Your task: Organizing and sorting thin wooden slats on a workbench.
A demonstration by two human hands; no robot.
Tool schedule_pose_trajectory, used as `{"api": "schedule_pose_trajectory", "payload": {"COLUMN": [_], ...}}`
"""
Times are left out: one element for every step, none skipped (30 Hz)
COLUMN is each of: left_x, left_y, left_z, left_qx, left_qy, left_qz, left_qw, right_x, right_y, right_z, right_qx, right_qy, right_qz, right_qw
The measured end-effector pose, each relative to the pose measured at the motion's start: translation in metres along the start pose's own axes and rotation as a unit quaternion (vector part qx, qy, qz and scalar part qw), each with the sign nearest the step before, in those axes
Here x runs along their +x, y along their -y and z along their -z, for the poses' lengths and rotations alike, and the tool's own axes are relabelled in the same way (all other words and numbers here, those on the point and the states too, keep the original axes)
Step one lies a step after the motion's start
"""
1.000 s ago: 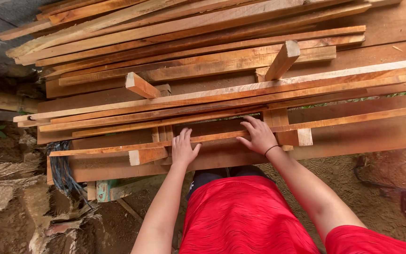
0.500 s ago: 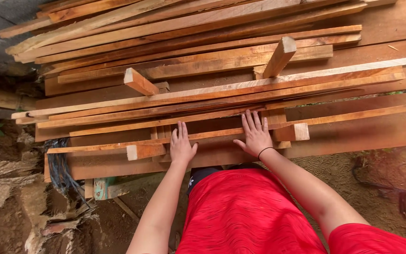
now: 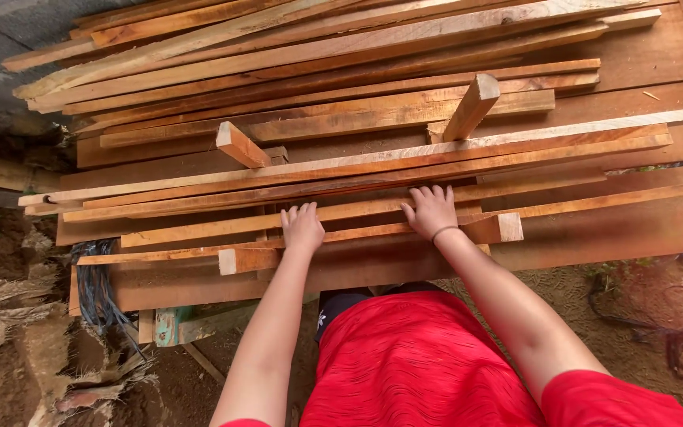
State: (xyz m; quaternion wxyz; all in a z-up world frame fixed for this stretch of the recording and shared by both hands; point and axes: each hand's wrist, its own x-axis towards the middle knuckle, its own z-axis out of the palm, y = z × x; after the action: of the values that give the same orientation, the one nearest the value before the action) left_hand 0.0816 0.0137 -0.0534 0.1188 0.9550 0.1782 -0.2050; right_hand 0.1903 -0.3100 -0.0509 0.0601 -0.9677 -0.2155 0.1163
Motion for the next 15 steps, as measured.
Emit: {"api": "schedule_pose_trajectory", "payload": {"left_x": [0.012,0.023,0.037,0.04,0.042,0.044,0.031,0.018,0.003,0.003,0.002,0.001,-0.012,-0.026,-0.039], "left_y": [0.007,0.013,0.019,0.022,0.024,0.026,0.018,0.01,0.004,0.01,0.013,0.017,0.012,0.008,0.003], "left_z": [-0.008,-0.017,-0.023,-0.02,-0.019,-0.018,-0.004,0.009,0.022,0.017,0.01,0.002,0.014,0.027,0.04], "left_qx": [-0.001,0.015,0.031,0.031,0.024,0.018,0.017,0.001,-0.014,-0.015,-0.019,-0.024,-0.024,-0.04,-0.055], "left_qy": [-0.001,0.028,0.054,0.052,0.028,0.004,0.004,0.028,0.052,0.053,0.057,0.062,0.061,0.053,0.046], "left_qz": [0.0,0.001,0.003,0.002,-0.002,-0.007,-0.006,-0.006,-0.005,-0.003,-0.008,-0.014,-0.014,-0.019,-0.026], "left_qw": [1.0,1.0,0.998,0.998,0.999,1.0,1.0,1.0,0.999,0.999,0.998,0.998,0.998,0.998,0.997], "right_x": [0.005,0.009,0.017,0.019,0.019,0.02,0.014,0.009,0.003,-0.001,-0.007,-0.014,-0.018,-0.021,-0.027], "right_y": [0.001,0.001,0.001,-0.001,-0.005,-0.008,-0.009,-0.01,-0.009,-0.005,-0.003,-0.001,0.002,0.004,0.006], "right_z": [-0.002,-0.004,-0.005,-0.008,-0.012,-0.017,-0.012,-0.008,-0.005,0.007,0.018,0.03,0.036,0.042,0.049], "right_qx": [-0.001,-0.017,-0.032,-0.033,-0.022,-0.011,-0.011,-0.004,0.004,0.004,0.049,0.094,0.094,0.103,0.112], "right_qy": [-0.001,0.03,0.06,0.058,0.058,0.059,0.059,0.048,0.039,0.04,0.034,0.029,0.029,0.051,0.074], "right_qz": [0.0,-0.012,-0.024,-0.023,-0.022,-0.021,-0.02,-0.006,0.009,0.011,0.021,0.03,0.031,0.032,0.03], "right_qw": [1.0,0.999,0.997,0.998,0.998,0.998,0.998,0.999,0.999,0.999,0.998,0.995,0.995,0.993,0.99]}}
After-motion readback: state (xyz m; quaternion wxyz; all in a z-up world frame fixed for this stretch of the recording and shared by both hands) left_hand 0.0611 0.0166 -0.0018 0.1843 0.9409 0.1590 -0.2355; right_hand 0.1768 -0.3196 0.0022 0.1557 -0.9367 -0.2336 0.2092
